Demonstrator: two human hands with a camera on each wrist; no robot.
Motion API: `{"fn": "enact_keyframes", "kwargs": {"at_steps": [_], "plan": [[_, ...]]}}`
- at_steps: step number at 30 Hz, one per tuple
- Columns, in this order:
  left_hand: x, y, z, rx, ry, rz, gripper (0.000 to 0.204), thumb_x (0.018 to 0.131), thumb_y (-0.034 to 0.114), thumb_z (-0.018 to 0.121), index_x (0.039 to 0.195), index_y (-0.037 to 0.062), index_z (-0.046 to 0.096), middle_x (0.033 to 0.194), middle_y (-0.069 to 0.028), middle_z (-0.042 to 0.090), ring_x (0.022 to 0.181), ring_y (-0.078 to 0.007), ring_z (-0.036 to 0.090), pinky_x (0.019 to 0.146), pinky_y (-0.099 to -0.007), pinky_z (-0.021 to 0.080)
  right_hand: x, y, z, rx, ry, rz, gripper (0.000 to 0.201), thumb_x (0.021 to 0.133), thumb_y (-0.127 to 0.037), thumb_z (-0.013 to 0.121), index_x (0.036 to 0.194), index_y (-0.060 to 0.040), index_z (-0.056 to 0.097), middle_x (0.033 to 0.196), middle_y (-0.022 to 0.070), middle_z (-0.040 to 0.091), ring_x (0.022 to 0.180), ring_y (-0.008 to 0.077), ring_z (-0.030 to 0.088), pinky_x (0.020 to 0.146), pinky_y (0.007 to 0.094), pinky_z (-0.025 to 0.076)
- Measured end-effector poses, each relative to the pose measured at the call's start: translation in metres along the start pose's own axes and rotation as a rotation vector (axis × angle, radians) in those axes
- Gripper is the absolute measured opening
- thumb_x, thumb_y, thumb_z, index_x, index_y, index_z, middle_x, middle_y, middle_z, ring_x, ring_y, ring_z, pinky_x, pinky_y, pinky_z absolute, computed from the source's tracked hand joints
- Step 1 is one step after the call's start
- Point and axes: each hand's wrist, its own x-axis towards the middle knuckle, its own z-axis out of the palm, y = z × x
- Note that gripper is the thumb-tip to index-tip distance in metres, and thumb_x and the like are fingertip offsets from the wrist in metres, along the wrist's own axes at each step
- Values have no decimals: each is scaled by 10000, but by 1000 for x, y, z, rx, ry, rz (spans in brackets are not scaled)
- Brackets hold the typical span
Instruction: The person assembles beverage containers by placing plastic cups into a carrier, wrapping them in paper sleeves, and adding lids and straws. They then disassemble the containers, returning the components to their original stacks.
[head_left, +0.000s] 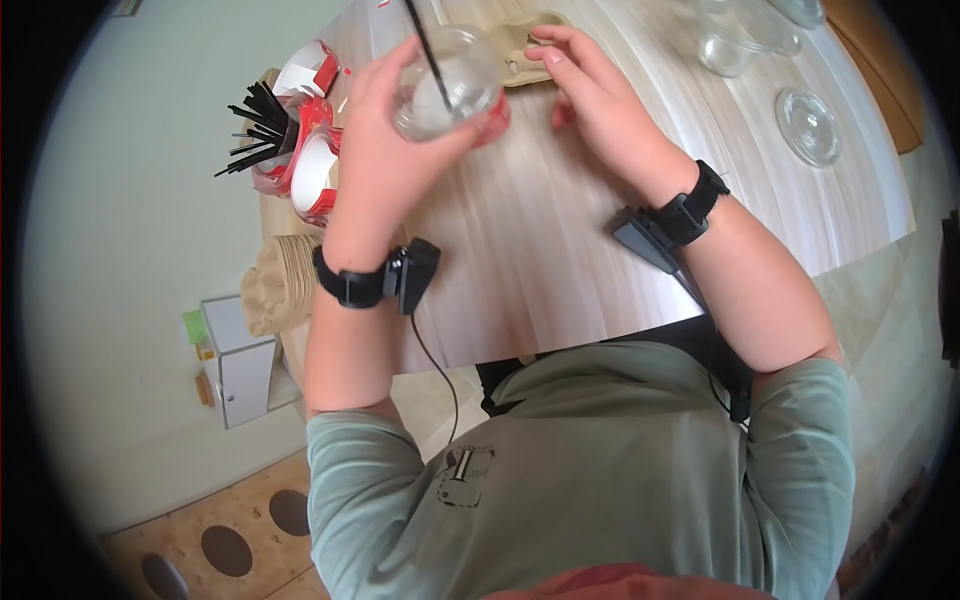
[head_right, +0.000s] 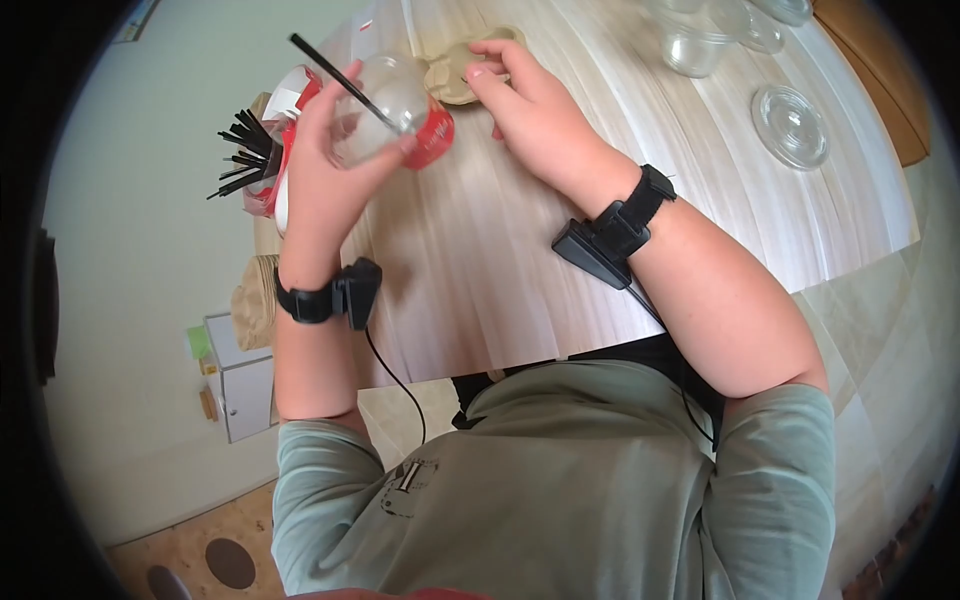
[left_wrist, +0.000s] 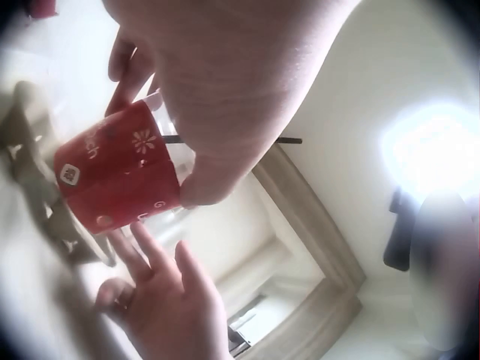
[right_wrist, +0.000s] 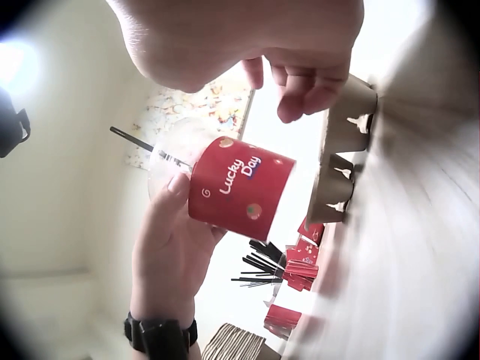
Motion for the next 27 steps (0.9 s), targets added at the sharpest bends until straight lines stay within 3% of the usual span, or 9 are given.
{"fn": "enact_keyframes", "kwargs": {"at_steps": [4, 7, 10, 13, 16, 19, 21, 25, 27], "plan": [[-28, 25, 13, -37, -97, -98, 997, 662, 351, 956, 1487, 72, 470, 1319, -152, 596, 1140, -281, 644, 938, -390, 549, -2, 2, 1, -22, -142, -277, 506, 1010, -329, 641, 1429, -66, 532, 1285, 65, 576, 1049, 139, 598, 947, 323, 501], [-38, 19, 31, -123, -110, -79, 1202, 632, 282, 984, 1582, 108, 269, 1311, -186, 599, 1109, -300, 684, 903, -402, 573, -6, 7, 9, 56, -273, -281, 467, 1005, -299, 664, 1400, -70, 560, 1277, 66, 586, 1120, 152, 606, 960, 331, 505], [-45, 16, 48, -221, -39, -62, 1311, 631, 181, 989, 1605, 85, 117, 1353, -213, 561, 1169, -277, 659, 939, -401, 572, -13, -2, 9, 55, -277, -104, 435, 994, -201, 680, 1391, -66, 568, 1262, 85, 614, 1172, 176, 612, 1009, 337, 504], [-50, -5, 70, -479, 108, -33, 1298, 662, 140, 970, 1600, 57, 77, 1393, -177, 541, 1243, -251, 608, 966, -391, 564, -9, -2, 8, 81, -247, -69, 415, 976, -142, 692, 1362, -36, 582, 1256, 95, 647, 1180, 174, 618, 1019, 341, 509], [-55, -7, 79, -903, 59, -200, 1148, 700, 92, 935, 1576, 27, 195, 1397, -139, 543, 1280, -223, 560, 982, -361, 552, -10, 1, 9, 54, -252, -123, 400, 969, -131, 699, 1335, -12, 592, 1213, 80, 675, 1187, 174, 616, 1020, 338, 508], [-54, -16, 75, -855, -111, -186, 930, 730, 70, 901, 1499, 9, 381, 1352, -108, 580, 1214, -223, 598, 985, -331, 545, -8, 7, 10, 69, -307, -51, 444, 945, -146, 728, 1353, -35, 592, 1230, 91, 664, 1207, 194, 608, 1053, 354, 489], [-52, -12, 71, -915, -116, -197, 799, 739, 86, 893, 1419, 6, 480, 1300, -99, 615, 1166, -209, 621, 978, -325, 540, -8, 10, 8, -103, -308, -176, 541, 880, -196, 791, 1364, -53, 595, 1234, 110, 659, 1210, 235, 610, 1063, 376, 478], [-55, -24, 77, -739, -47, -27, 694, 731, 126, 896, 1327, 9, 562, 1205, -90, 672, 1087, -193, 658, 959, -335, 533, -11, -8, 2, -564, -390, -375, 747, 761, -99, 825, 1451, -75, 541, 1413, 109, 515, 1320, 247, 501, 1128, 400, 418], [-58, -16, 71, -665, -87, -48, 691, 709, 131, 899, 1303, 3, 571, 1191, -97, 679, 1086, -196, 657, 961, -344, 527, -14, -10, 6, -544, -454, -380, 825, 713, -97, 850, 1472, -89, 527, 1385, 110, 528, 1311, 266, 509, 1128, 400, 418]]}}
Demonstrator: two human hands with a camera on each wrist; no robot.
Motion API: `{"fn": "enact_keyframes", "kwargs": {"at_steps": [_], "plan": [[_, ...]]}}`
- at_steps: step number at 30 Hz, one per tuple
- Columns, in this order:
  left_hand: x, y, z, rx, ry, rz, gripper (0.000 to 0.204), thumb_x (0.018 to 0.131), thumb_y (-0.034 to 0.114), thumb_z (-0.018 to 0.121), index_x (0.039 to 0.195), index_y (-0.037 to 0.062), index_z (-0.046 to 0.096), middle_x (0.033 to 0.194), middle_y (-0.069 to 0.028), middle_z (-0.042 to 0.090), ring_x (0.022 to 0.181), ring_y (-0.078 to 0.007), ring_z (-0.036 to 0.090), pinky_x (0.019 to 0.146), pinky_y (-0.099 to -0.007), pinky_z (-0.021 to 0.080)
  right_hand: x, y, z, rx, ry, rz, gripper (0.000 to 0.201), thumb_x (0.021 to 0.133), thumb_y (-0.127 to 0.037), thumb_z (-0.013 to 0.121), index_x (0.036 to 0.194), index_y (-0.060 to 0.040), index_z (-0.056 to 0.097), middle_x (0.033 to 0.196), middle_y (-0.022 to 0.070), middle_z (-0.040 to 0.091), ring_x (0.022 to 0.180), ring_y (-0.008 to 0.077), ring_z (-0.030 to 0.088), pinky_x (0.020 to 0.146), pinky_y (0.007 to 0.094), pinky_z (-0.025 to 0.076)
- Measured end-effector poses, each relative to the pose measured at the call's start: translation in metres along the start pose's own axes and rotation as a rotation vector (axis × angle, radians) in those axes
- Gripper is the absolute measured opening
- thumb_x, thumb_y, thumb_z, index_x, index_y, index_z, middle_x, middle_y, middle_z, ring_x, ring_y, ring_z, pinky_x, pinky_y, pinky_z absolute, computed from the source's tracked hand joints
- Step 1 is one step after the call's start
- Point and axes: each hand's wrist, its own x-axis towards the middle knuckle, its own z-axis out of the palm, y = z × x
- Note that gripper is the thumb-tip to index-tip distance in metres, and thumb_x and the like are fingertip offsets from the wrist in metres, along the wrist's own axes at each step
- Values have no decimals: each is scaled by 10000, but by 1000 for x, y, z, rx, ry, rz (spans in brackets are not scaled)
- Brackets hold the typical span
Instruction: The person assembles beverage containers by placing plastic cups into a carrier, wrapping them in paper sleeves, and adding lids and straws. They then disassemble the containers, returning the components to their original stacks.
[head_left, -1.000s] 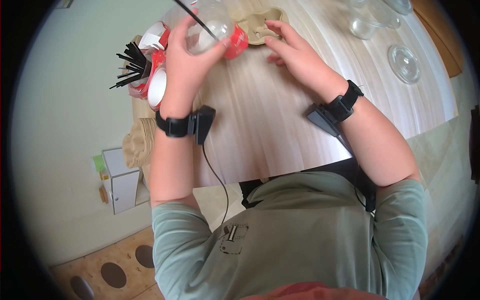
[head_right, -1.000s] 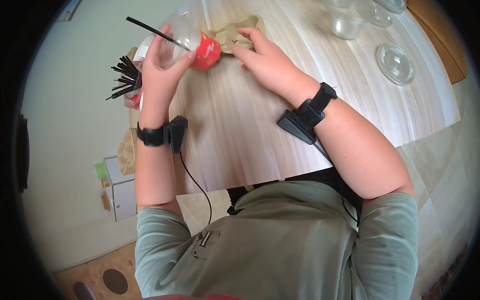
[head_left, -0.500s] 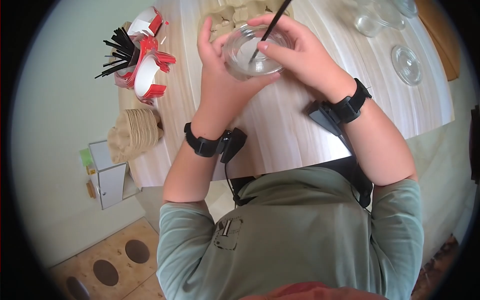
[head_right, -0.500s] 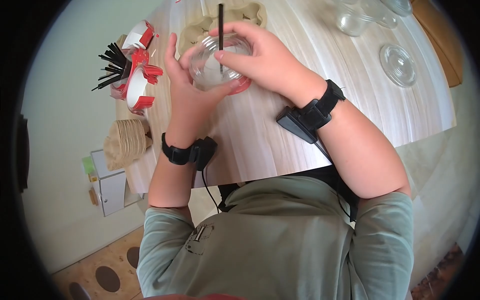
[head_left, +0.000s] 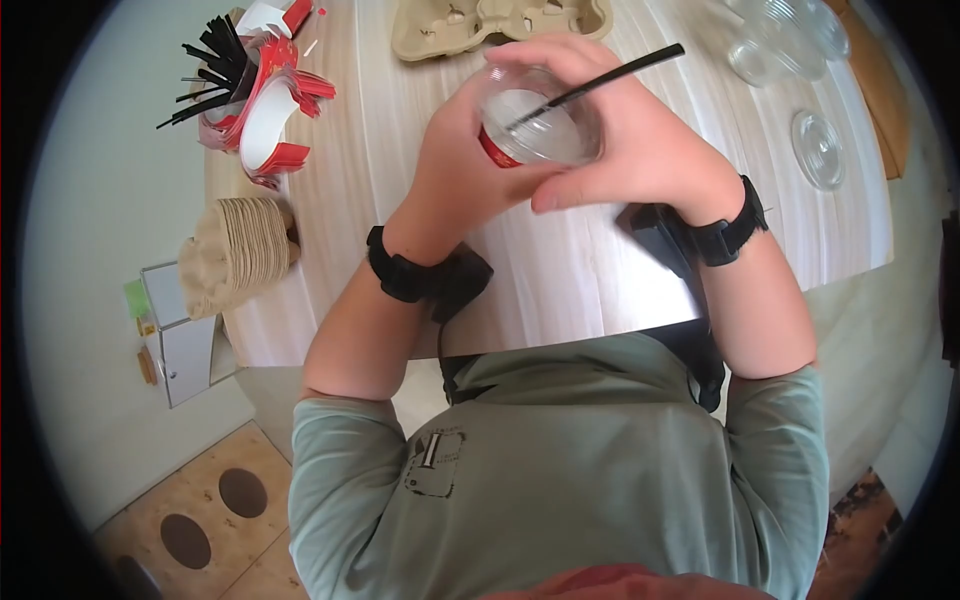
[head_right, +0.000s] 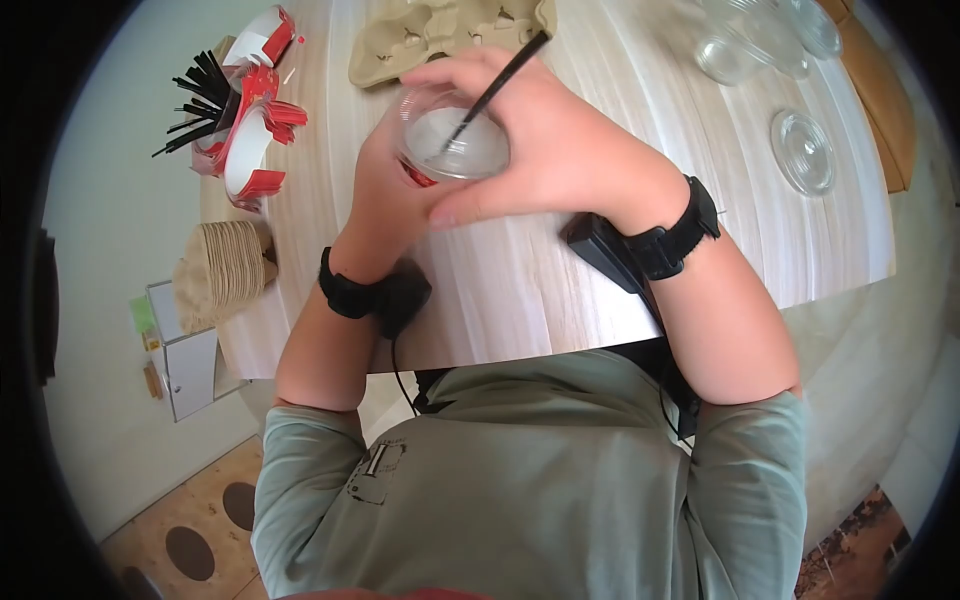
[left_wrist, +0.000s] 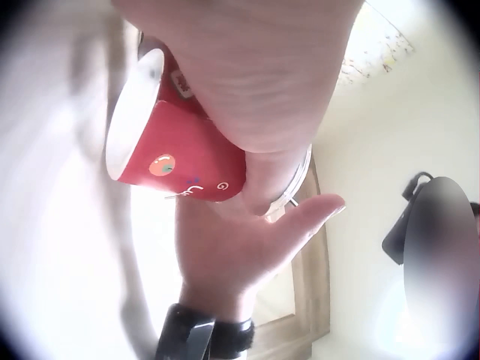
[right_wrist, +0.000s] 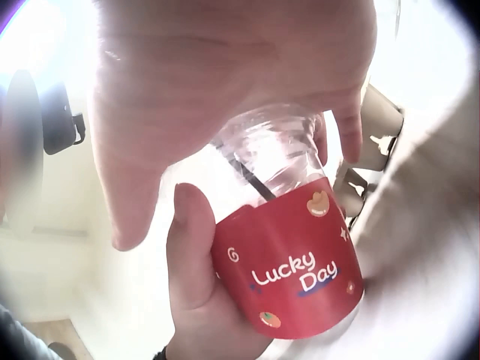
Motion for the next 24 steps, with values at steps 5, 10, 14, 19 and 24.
{"fn": "enact_keyframes", "kwargs": {"at_steps": [5, 10, 14, 19, 24], "plan": [[-4, -5, 0, 63, -22, 29, 694, 664, 116, 887, 1272, -10, 576, 1166, -115, 684, 1078, -215, 656, 951, -345, 521, 0, -1, 6, -27, -7, -23, 848, 705, -94, 828, 1492, -85, 512, 1332, 101, 549, 1185, 254, 530, 1068, 387, 429], [-4, -12, 0, -68, -15, -22, 667, 656, 112, 869, 1246, -8, 583, 1123, -104, 677, 1026, -204, 647, 919, -332, 523, -1, 0, 7, -53, -10, -25, 796, 723, -59, 757, 1482, -75, 518, 1305, 93, 539, 1154, 241, 512, 1060, 385, 419], [-2, -7, -5, -54, -56, -23, 618, 657, 139, 885, 1188, -6, 604, 1053, -91, 674, 960, -193, 642, 869, -331, 526, 0, 3, 8, -9, -13, -68, 813, 718, -59, 755, 1492, -79, 506, 1310, 89, 526, 1170, 238, 501, 1059, 369, 412], [-4, -1, -8, 148, -95, -75, 610, 644, 196, 910, 1134, -13, 614, 989, -122, 679, 906, -239, 661, 804, -356, 528, -2, -9, 6, -38, -41, 29, 830, 709, -52, 754, 1495, -65, 487, 1293, 83, 522, 1180, 235, 508, 1059, 352, 406], [-4, 12, 0, 123, -53, -65, 602, 665, 190, 878, 1159, -17, 605, 1031, -156, 698, 948, -308, 681, 825, -388, 535, -3, -9, 11, 29, -36, 147, 763, 709, -23, 710, 1443, -43, 501, 1285, 83, 513, 1181, 232, 525, 1078, 362, 407]]}}
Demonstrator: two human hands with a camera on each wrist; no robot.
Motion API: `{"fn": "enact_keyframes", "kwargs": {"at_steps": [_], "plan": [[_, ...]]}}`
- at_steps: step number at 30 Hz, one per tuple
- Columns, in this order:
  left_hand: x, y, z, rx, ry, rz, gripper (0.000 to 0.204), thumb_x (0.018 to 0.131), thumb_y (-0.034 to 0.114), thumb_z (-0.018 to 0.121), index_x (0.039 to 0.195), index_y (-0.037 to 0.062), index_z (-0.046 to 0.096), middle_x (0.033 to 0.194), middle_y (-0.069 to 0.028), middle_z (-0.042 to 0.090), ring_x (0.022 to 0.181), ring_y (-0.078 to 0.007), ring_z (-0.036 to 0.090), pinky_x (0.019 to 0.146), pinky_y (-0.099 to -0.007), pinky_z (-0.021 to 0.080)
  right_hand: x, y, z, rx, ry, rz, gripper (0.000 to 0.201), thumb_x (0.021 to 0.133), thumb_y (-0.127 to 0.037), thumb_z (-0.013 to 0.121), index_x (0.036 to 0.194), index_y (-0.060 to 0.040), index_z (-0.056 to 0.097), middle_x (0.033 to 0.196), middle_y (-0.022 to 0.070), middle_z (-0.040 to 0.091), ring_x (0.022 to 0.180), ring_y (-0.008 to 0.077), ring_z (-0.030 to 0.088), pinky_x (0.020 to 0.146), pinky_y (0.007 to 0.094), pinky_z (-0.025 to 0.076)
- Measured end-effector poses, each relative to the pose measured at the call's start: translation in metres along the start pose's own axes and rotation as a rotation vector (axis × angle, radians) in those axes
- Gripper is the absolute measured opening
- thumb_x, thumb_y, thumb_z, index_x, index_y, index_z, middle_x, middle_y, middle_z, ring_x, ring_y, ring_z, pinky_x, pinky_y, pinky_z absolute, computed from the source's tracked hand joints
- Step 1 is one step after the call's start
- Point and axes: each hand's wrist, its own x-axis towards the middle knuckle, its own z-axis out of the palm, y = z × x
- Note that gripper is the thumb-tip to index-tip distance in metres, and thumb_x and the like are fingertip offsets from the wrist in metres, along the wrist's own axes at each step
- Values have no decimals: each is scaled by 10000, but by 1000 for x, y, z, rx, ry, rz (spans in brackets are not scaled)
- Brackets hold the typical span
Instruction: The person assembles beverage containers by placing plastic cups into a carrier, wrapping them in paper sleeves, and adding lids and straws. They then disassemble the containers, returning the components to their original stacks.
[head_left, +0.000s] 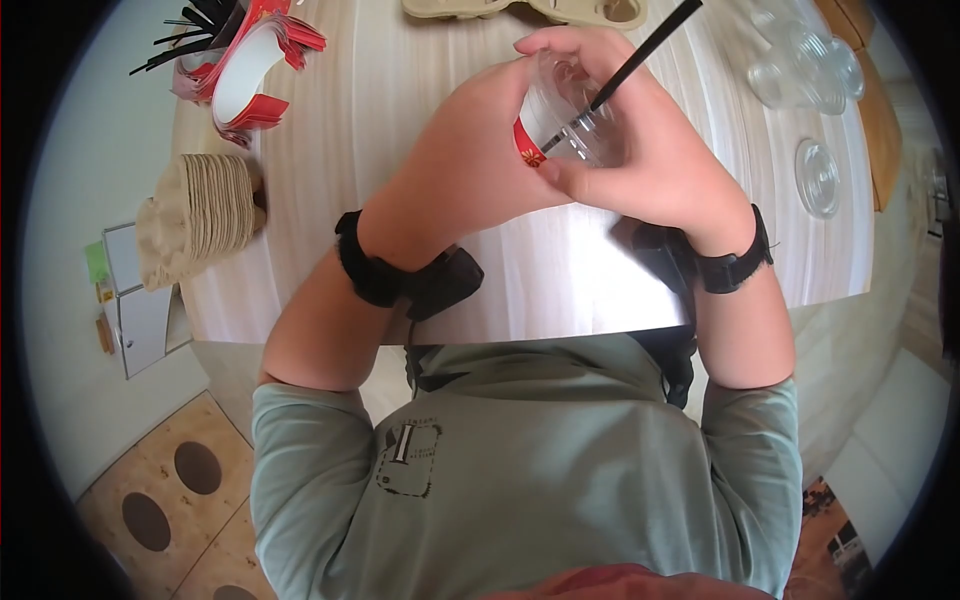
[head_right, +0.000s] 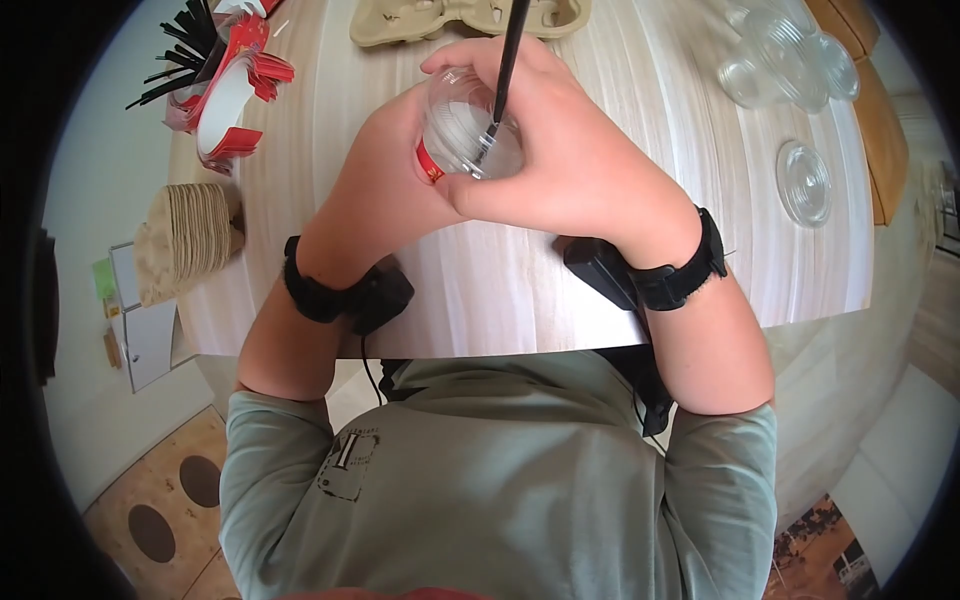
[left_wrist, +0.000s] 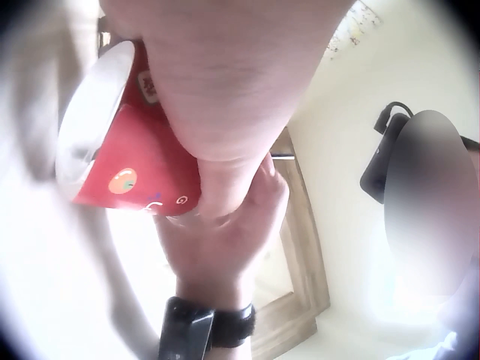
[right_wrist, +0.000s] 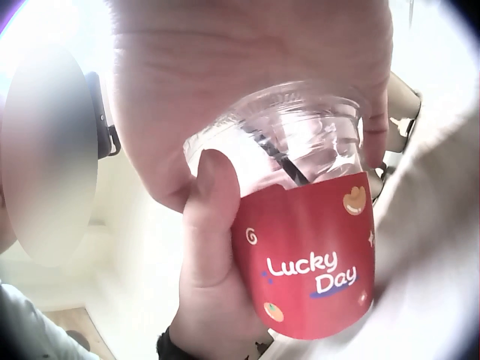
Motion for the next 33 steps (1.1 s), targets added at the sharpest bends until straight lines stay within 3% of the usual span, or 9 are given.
{"fn": "enact_keyframes", "kwargs": {"at_steps": [8, 11, 13, 18, 22, 25, 28, 31, 33], "plan": [[0, -5, -3, -96, -95, -169, 666, 660, 149, 860, 1254, -17, 608, 1064, -149, 709, 976, -260, 686, 850, -366, 537, 0, 8, 4, 31, 46, 4, 756, 683, 22, 634, 1423, -35, 488, 1306, 84, 489, 1275, 235, 507, 1133, 354, 381], [0, -3, -5, -144, -102, -198, 666, 663, 133, 867, 1263, -11, 618, 1088, -137, 713, 989, -214, 680, 868, -356, 538, 2, 8, 4, 14, 81, -21, 695, 704, -155, 737, 1359, -52, 528, 1293, 163, 496, 1220, 310, 543, 1062, 401, 460], [0, -3, -6, -234, -107, -239, 657, 675, 133, 885, 1264, -6, 627, 1115, -118, 714, 1015, -187, 670, 889, -347, 538, 6, 9, -1, 16, 84, -74, 768, 698, -225, 801, 1385, -40, 512, 1343, 158, 485, 1253, 299, 514, 1068, 395, 437], [-2, -13, -4, -390, -87, -59, 677, 707, 186, 932, 1283, 4, 627, 1179, -70, 696, 1114, -162, 623, 995, -333, 498, 3, 12, -12, 434, -119, -53, 889, 813, -121, 818, 1510, -23, 276, 1311, 85, 452, 1310, 205, 478, 1126, 354, 353], [0, -24, 9, -412, 88, 104, 625, 717, 200, 931, 1260, 42, 664, 1154, -44, 697, 1056, -167, 634, 944, -336, 498, 2, -6, -9, 627, 20, 33, 964, 801, -190, 855, 1541, -27, 260, 1320, 69, 444, 1294, 192, 485, 1106, 338, 374], [2, -31, 3, -52, 21, 112, 985, 686, 75, 925, 1516, 30, 397, 1375, -101, 562, 1303, -203, 532, 1117, -352, 429, 4, 13, -15, 521, 119, -73, 1007, 779, -314, 870, 1551, -30, 288, 1348, 69, 437, 1271, 185, 458, 1098, 336, 361], [4, -29, 2, -361, 13, -172, 1010, 697, 68, 923, 1537, 41, 363, 1414, -113, 540, 1356, -225, 487, 1163, -376, 385, 4, 5, -14, 514, 301, -122, 1040, 761, -427, 865, 1549, -30, 315, 1345, 72, 442, 1230, 185, 446, 1085, 343, 353], [5, -33, 11, -127, 251, -16, 840, 728, 111, 897, 1462, 47, 493, 1399, -121, 554, 1288, -232, 540, 1129, -385, 402, 9, 1, -14, 482, 503, -113, 1074, 756, -548, 835, 1549, -31, 327, 1324, 81, 454, 1196, 193, 450, 1067, 358, 368], [10, -47, 6, -156, 167, 49, 950, 753, 156, 907, 1503, -24, 353, 1399, -207, 523, 1335, -254, 510, 1138, -403, 400, 12, 4, -12, 461, 517, -211, 1076, 795, -645, 747, 1561, -28, 312, 1329, 98, 465, 1199, 206, 470, 1062, 374, 389]]}}
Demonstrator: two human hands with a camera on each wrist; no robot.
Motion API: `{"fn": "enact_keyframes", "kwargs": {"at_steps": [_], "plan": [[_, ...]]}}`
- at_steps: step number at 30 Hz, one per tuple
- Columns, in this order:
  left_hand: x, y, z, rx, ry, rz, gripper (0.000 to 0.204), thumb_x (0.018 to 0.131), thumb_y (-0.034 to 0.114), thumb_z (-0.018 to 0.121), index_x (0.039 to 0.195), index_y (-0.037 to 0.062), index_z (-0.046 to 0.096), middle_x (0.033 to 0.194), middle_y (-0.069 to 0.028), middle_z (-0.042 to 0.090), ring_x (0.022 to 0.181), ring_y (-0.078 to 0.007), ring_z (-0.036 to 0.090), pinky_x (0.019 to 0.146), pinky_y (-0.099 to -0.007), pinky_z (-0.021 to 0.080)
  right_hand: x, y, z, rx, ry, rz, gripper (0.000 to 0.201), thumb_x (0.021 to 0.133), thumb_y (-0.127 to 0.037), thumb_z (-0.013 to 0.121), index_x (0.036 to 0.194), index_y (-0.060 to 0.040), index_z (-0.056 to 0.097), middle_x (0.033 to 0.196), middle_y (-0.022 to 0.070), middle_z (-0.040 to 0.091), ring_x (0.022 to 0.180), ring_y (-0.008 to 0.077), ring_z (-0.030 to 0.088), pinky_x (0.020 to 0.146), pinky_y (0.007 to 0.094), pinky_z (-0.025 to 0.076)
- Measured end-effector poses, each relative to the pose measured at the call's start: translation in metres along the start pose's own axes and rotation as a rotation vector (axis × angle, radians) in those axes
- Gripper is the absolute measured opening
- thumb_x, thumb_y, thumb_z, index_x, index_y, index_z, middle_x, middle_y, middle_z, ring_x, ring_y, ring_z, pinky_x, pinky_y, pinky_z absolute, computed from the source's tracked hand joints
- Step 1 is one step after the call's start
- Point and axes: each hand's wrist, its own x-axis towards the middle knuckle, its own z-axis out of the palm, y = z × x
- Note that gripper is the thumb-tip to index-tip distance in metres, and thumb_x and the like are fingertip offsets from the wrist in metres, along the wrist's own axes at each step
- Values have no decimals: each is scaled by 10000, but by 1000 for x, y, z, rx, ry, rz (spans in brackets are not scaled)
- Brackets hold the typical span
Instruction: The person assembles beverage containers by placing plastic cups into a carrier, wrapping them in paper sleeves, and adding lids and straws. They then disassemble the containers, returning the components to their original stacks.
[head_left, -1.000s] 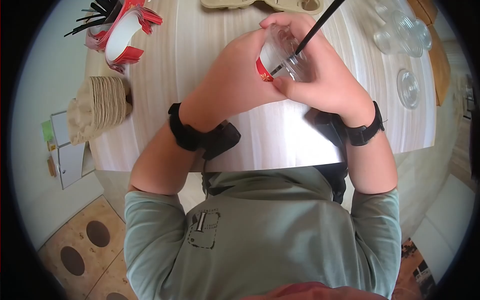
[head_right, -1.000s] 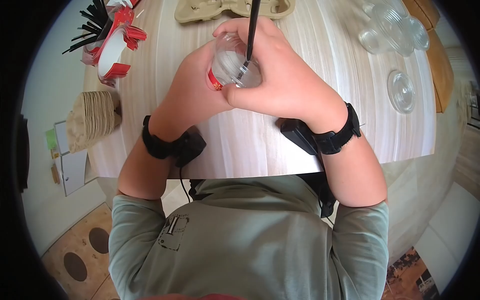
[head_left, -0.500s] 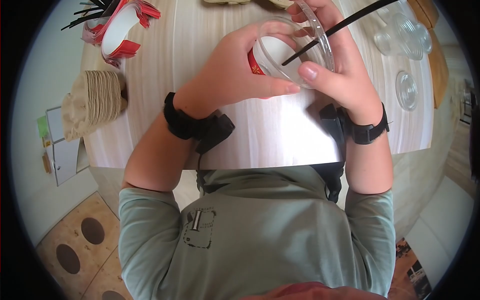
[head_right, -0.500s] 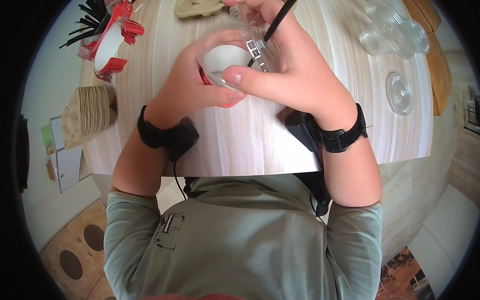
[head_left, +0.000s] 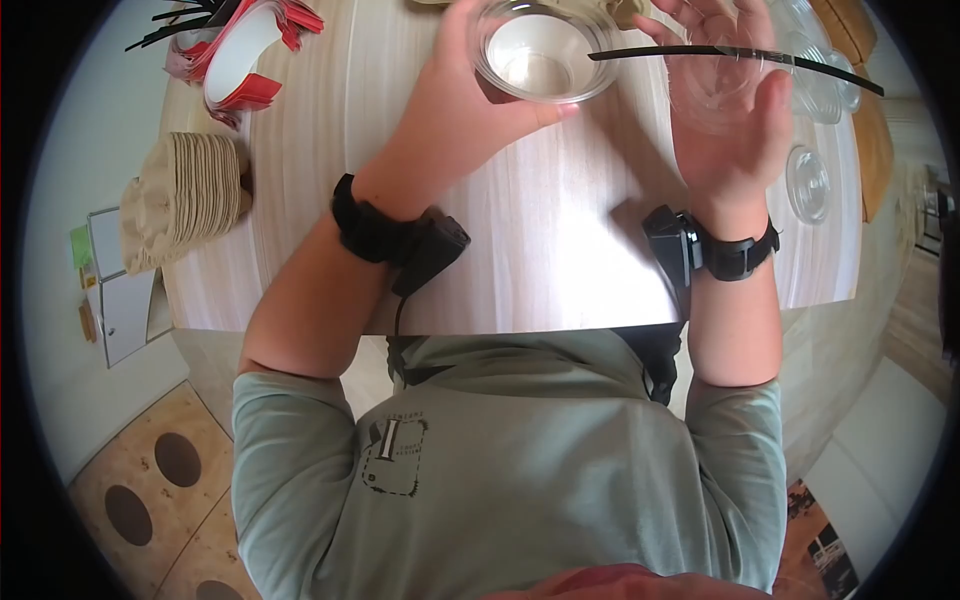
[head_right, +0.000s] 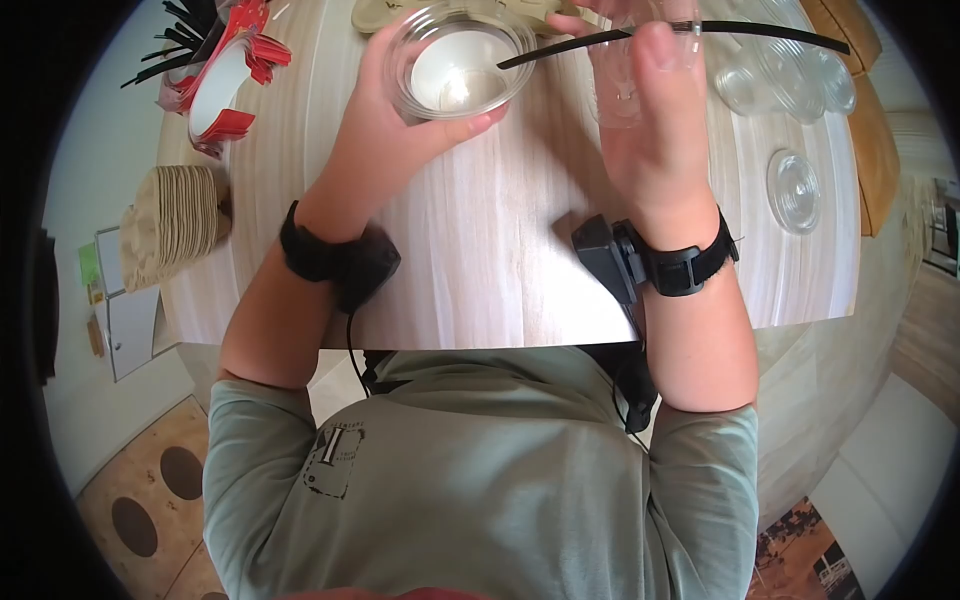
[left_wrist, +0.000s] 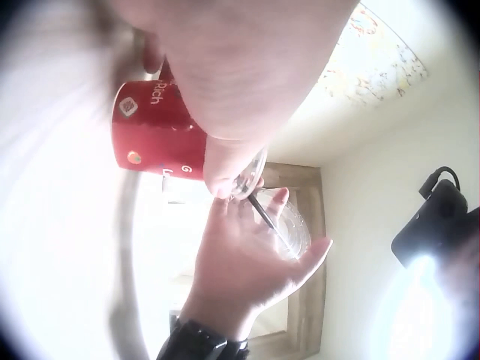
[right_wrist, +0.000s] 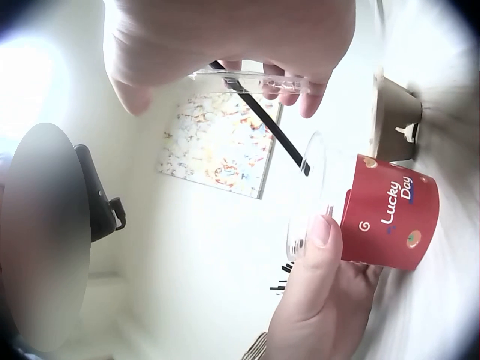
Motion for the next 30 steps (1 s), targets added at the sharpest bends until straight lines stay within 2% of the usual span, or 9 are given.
{"fn": "enact_keyframes", "kwargs": {"at_steps": [4, 6, 8, 10, 13, 16, 22, 28, 30], "plan": [[-4, -10, 4, -153, 119, -6, 1127, 714, 113, 936, 1557, -46, 204, 1485, -219, 433, 1408, -270, 437, 1165, -393, 368, 2, 9, -11, 276, -136, -88, 1082, 847, -728, 642, 1579, -18, 282, 1346, 123, 479, 1219, 224, 498, 1076, 398, 406], [-4, 2, 7, 0, 173, 101, 1099, 791, 165, 894, 1577, -38, 153, 1509, -188, 412, 1413, -263, 423, 1163, -386, 365, 4, 6, -14, 337, -176, -94, 1091, 856, -746, 620, 1585, -14, 269, 1356, 130, 483, 1231, 229, 503, 1084, 405, 409], [-6, 25, 4, 280, 195, 279, 910, 812, 183, 865, 1498, -5, 297, 1451, -152, 470, 1339, -252, 469, 1118, -385, 388, 5, 8, -18, 328, -212, -141, 1114, 849, -766, 617, 1589, -14, 261, 1365, 134, 485, 1240, 230, 505, 1088, 408, 411], [-10, 46, -10, 698, 187, 526, 594, 777, 166, 847, 1321, 54, 637, 1312, -112, 606, 1186, -239, 577, 1031, -391, 436, 4, 8, -20, 257, -190, -131, 1191, 771, -761, 708, 1582, -12, 262, 1388, 131, 479, 1262, 239, 499, 1090, 404, 409], [-6, 55, -11, 626, 112, 613, 497, 732, 197, 897, 1186, 97, 722, 1087, -10, 707, 918, -194, 635, 806, -333, 474, 0, 0, -16, 51, -263, -143, 1251, 667, -729, 825, 1551, -8, 312, 1412, 134, 474, 1287, 261, 482, 1091, 405, 402], [-8, 51, -7, 488, 44, 667, 369, 758, 184, 849, 1114, 144, 760, 1016, 23, 711, 814, -222, 598, 717, -334, 411, -2, -11, 0, -235, -584, -385, 1184, 589, -651, 904, 1475, -3, 459, 1418, 151, 474, 1298, 300, 450, 1090, 424, 385], [-11, 51, -7, 455, -11, 587, 268, 819, 132, 804, 1081, 154, 754, 857, 29, 674, 747, -202, 589, 685, -342, 395, -3, -3, -3, -233, -561, -352, 1190, 629, -697, 864, 1502, -21, 419, 1438, 172, 475, 1307, 319, 462, 1108, 454, 378], [-12, 45, -6, 432, 14, 523, 193, 873, 122, 762, 1065, 136, 747, 796, 3, 651, 716, -211, 593, 680, -340, 410, -8, -3, 20, 309, -339, -264, 1191, 783, -586, 802, 1604, 15, 183, 1465, 183, 453, 1344, 268, 460, 1132, 415, 367], [-12, 47, -7, 420, 11, 512, 189, 873, 94, 755, 1060, 112, 742, 804, -15, 662, 713, -221, 594, 685, -341, 416, -1, -33, 2, 404, -256, -297, 1219, 741, -753, 682, 1601, -21, 223, 1493, 241, 423, 1371, 341, 436, 1168, 491, 315]]}}
